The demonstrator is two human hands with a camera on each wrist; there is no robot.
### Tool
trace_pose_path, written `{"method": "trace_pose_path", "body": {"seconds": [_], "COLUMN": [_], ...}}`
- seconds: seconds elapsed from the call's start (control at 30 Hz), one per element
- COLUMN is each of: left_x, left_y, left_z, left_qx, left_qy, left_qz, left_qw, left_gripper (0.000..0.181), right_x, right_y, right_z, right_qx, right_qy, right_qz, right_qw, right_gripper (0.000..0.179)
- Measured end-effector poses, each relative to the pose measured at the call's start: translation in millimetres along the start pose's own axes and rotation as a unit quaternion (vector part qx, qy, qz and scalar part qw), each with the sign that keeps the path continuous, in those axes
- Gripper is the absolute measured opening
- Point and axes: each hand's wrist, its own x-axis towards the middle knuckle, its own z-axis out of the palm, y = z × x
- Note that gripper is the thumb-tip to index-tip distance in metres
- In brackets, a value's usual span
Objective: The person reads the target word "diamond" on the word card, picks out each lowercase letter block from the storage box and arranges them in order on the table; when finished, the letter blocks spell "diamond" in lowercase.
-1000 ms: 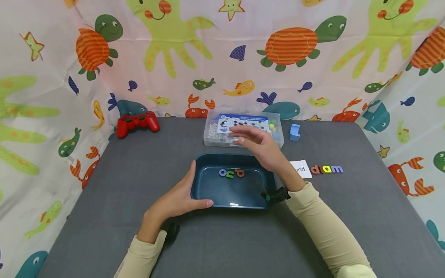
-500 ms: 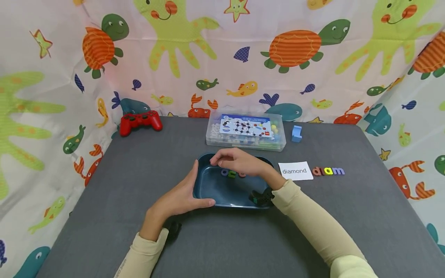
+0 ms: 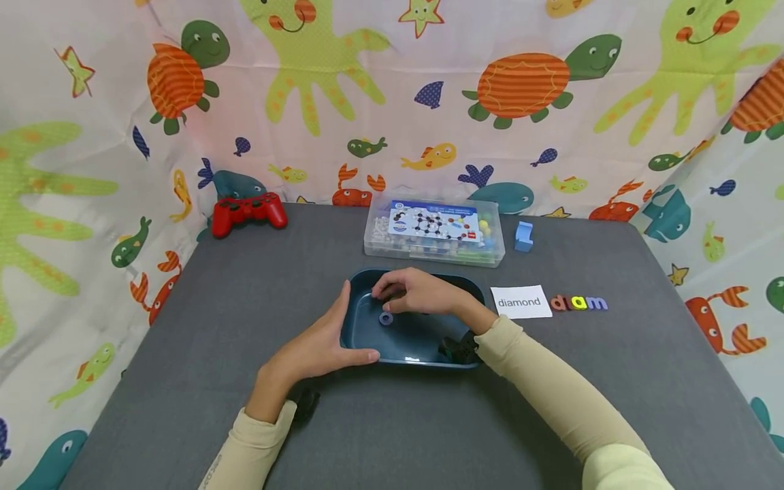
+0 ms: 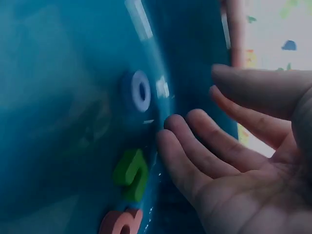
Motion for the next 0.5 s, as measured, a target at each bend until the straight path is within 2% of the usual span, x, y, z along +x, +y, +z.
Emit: {"method": "trace_pose_path", "body": {"seconds": [0.1,0.23,0.5], "left_x": [-0.2,0.1,0.5], "left_y": [0.0,-0.1,-0.6], "left_z": [-0.2,-0.1,-0.1], "left_qx": [-0.001,0.001,0.005], "left_qy": [-0.001,-0.002,-0.001], "left_qz": [-0.004,-0.005,-0.003], "left_qw": [1.0000,1.0000,1.0000], "left_gripper": [0.132,0.131,0.131], "right_x": [2.9,5.7,7.4], "right_y": [4,9,14], "right_z": [2,5,8], "right_qx": [-0.058,-0.127,-0.169], "right_qy": [-0.011,-0.017,-0.029], "right_qz": [-0.021,-0.053,-0.074], "right_qw": [0.9981,0.9903,0.9823], "right_gripper": [0.036,0.040,0.049]}}
